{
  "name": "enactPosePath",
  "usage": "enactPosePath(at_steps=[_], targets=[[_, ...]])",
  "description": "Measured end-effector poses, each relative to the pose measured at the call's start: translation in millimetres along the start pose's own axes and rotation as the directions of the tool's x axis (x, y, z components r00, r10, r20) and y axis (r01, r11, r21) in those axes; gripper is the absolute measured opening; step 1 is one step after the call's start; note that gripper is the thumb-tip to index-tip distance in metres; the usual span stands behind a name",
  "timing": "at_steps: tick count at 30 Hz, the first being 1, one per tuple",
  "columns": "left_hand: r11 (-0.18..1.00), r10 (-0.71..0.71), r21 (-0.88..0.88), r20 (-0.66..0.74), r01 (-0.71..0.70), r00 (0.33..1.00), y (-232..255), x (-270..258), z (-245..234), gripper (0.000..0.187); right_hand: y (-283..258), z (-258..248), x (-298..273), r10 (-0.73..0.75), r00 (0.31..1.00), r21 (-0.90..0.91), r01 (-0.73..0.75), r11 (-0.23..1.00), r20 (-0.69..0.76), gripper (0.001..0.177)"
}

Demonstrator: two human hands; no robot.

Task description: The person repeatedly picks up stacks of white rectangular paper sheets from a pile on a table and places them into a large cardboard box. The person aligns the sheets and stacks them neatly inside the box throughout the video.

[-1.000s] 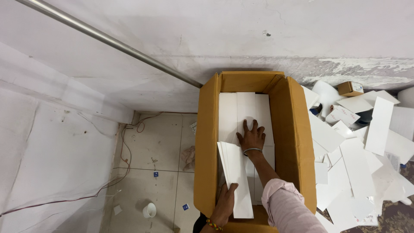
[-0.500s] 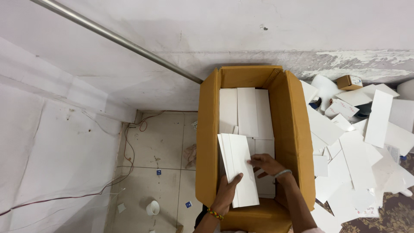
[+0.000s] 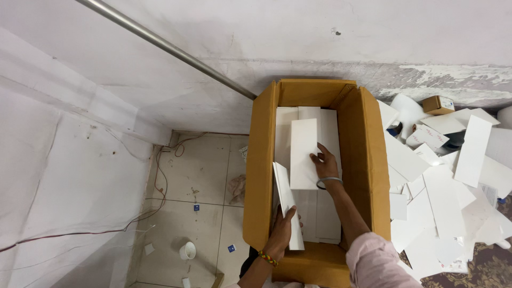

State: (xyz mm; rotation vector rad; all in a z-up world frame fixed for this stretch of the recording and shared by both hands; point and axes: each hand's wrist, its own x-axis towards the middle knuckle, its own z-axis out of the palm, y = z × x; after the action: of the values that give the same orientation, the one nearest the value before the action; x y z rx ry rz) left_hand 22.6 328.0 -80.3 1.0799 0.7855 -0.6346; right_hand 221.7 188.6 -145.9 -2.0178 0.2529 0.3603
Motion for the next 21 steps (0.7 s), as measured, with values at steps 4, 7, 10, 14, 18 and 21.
enactPosePath(at_steps=[4, 7, 10, 14, 18, 21], targets=[[1.000, 0.023, 0.016, -0.044, -0.023, 0.999, 4, -7, 1, 0.058, 6, 25, 14, -0.141, 0.990, -0.375, 0.138, 0.917, 0.020, 0.054], [0.999, 0.034, -0.020, -0.044, -0.035, 0.998, 6, -6, 1, 0.057, -6, 29, -4, -0.119, 0.981, -0.555, 0.186, 0.811, 0.154, 0.055], [0.998, 0.059, -0.034, -0.013, -0.059, 0.998, 1, 0, 0, 0.060, -18, 38, -25, -0.060, 0.969, -0.669, 0.208, 0.713, 0.238, 0.067], [0.995, 0.091, -0.035, 0.007, -0.091, 0.996, 0, -2, -1, 0.065, -13, 52, -27, -0.091, 0.957, -0.709, 0.266, 0.653, 0.276, 0.076], [1.000, 0.001, 0.014, 0.002, -0.001, 1.000, 10, -10, 1, 0.072, -2, 64, -16, -0.266, 0.933, -0.710, 0.358, 0.607, 0.242, 0.063], [1.000, -0.005, 0.019, -0.006, 0.005, 1.000, 13, -10, 2, 0.075, -13, 66, -7, -0.257, 0.936, -0.757, 0.345, 0.554, 0.239, 0.059]])
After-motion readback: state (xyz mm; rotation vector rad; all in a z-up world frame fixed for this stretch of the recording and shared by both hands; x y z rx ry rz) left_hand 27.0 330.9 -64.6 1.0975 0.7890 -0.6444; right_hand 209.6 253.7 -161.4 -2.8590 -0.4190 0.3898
